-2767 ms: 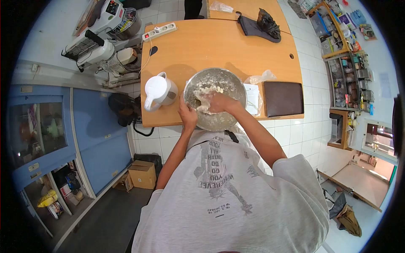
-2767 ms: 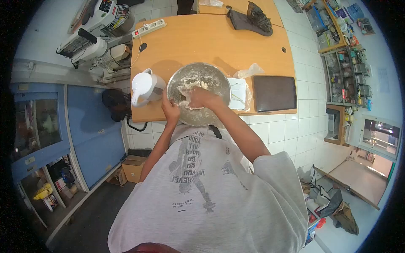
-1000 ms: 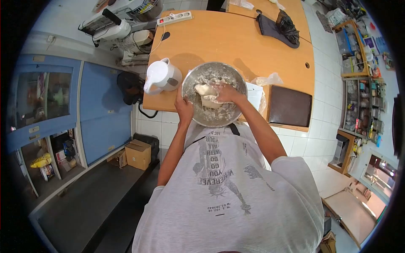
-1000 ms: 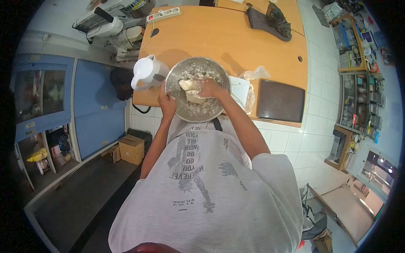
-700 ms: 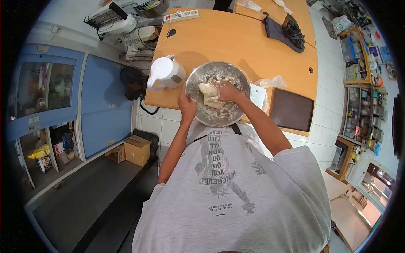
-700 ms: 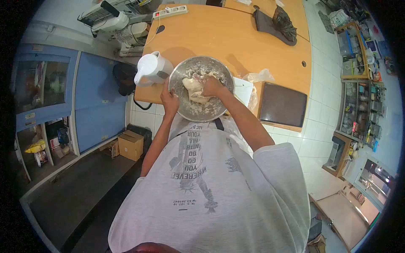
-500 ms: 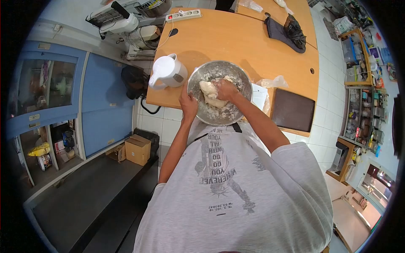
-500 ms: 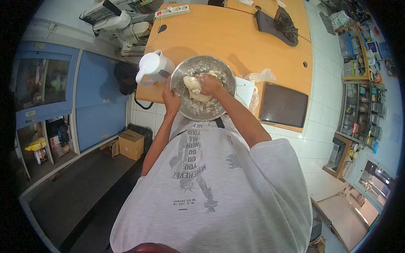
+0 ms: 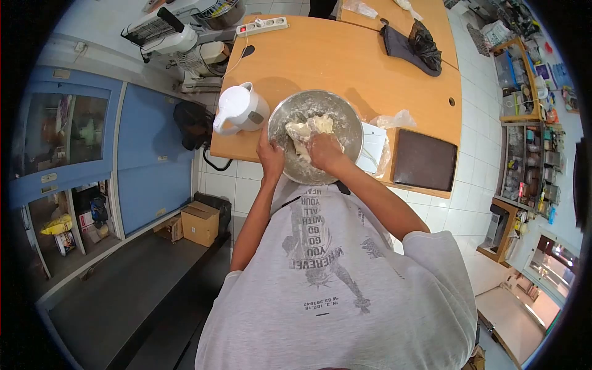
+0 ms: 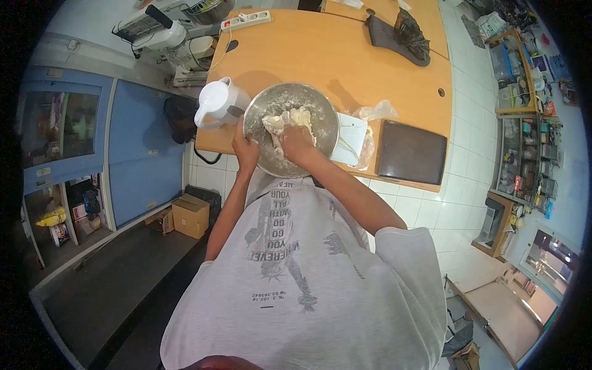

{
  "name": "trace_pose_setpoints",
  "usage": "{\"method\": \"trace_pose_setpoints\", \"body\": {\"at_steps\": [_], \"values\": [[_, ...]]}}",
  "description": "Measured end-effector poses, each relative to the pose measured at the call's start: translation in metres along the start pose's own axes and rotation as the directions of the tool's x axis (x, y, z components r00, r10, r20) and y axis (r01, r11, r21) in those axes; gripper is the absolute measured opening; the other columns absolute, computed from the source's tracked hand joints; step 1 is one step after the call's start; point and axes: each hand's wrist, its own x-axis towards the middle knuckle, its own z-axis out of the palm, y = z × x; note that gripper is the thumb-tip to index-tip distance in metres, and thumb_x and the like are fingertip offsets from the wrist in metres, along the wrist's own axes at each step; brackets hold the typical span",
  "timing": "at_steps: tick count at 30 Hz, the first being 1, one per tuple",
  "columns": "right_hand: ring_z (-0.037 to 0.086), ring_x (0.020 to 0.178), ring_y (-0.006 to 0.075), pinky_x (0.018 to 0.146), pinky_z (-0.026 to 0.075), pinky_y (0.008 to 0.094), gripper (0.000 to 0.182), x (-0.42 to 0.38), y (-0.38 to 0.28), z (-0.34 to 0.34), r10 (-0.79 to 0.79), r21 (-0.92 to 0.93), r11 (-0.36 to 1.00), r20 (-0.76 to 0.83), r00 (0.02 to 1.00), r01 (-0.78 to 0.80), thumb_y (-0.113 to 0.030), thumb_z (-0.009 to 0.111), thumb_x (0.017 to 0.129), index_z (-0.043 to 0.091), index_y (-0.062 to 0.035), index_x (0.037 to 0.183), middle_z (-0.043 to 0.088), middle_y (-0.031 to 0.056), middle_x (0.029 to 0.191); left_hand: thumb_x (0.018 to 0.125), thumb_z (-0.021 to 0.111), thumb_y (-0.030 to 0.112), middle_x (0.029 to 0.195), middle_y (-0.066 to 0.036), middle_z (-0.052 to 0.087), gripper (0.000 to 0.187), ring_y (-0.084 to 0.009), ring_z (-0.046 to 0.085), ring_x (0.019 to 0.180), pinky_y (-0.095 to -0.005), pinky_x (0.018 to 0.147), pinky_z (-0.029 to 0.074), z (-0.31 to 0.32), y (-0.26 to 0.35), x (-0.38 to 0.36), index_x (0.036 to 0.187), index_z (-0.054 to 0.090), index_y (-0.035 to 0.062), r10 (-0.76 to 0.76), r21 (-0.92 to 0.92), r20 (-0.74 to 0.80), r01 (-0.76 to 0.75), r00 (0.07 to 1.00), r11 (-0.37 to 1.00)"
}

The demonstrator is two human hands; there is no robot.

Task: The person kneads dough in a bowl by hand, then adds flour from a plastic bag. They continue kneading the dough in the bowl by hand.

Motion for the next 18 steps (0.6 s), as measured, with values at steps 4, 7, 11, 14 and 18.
{"method": "trace_pose_setpoints", "body": {"at_steps": [4,7,11,14,18], "values": [[0.067,0.106,0.0286,0.081,0.052,0.043,0.037,0.012,0.012,0.028,0.051,-0.172,0.984,-0.002,0.999,-0.05,-0.03,0.068,0.083,0.074,-0.0095,0.113,0.069,0.0125,0.116,0.085,0.048,-0.017,0.126,-0.028,0.063,0.058,-0.0407,0.061,0.12,-0.0414,0.1,0.046,0.0,-0.007,-0.001,0.141,0.049,-0.0021,0.026,0.045,-0.022,-0.025,0.999,0.999],[0.066,0.112,0.0301,0.086,0.053,0.0436,0.041,0.033,0.027,0.016,0.14,-0.095,0.988,0.209,0.968,-0.123,-0.035,0.07,0.082,0.074,-0.0104,0.114,0.069,0.0124,0.118,0.089,0.05,-0.015,0.126,-0.028,0.063,0.054,-0.0378,0.062,0.12,-0.0392,0.098,0.046,-0.001,-0.001,-0.002,0.142,0.048,-0.0028,0.0,0.036,0.006,0.0,1.0,0.999],[0.062,0.118,0.0323,0.101,0.049,0.0432,0.066,0.064,0.046,0.015,0.141,0.05,0.985,0.309,0.941,-0.164,-0.045,0.071,0.079,0.062,-0.0083,0.133,0.064,0.0197,0.124,0.091,0.048,-0.014,0.128,-0.027,0.062,0.052,-0.0358,0.062,0.119,-0.0382,0.098,0.047,0.0,-0.007,0.001,0.142,0.048,-0.0034,0.015,0.055,0.019,-0.016,1.0,0.998],[0.063,0.116,0.0344,0.101,0.049,0.0438,0.068,0.059,0.047,0.017,0.125,0.098,0.986,0.118,0.985,-0.137,-0.042,0.074,0.078,0.06,-0.0081,0.134,0.064,0.0202,0.123,0.092,0.048,-0.013,0.13,-0.028,0.061,0.051,-0.035,0.062,0.121,-0.0389,0.099,0.047,-0.003,0.001,0.003,0.142,0.048,-0.0035,-0.036,0.028,0.038,0.035,0.999,0.999],[0.063,0.115,0.037,0.1,0.05,0.046,0.067,0.066,0.066,0.024,0.023,0.248,0.968,0.047,0.999,-0.034,-0.041,0.075,0.076,0.061,-0.0069,0.132,0.066,0.0216,0.118,0.092,0.048,-0.013,0.13,-0.028,0.061,0.051,-0.0368,0.061,0.121,-0.0404,0.1,0.046,-0.006,0.005,0.007,0.142,0.048,-0.0038,-0.059,0.021,0.033,0.058,0.998,0.998]]}}
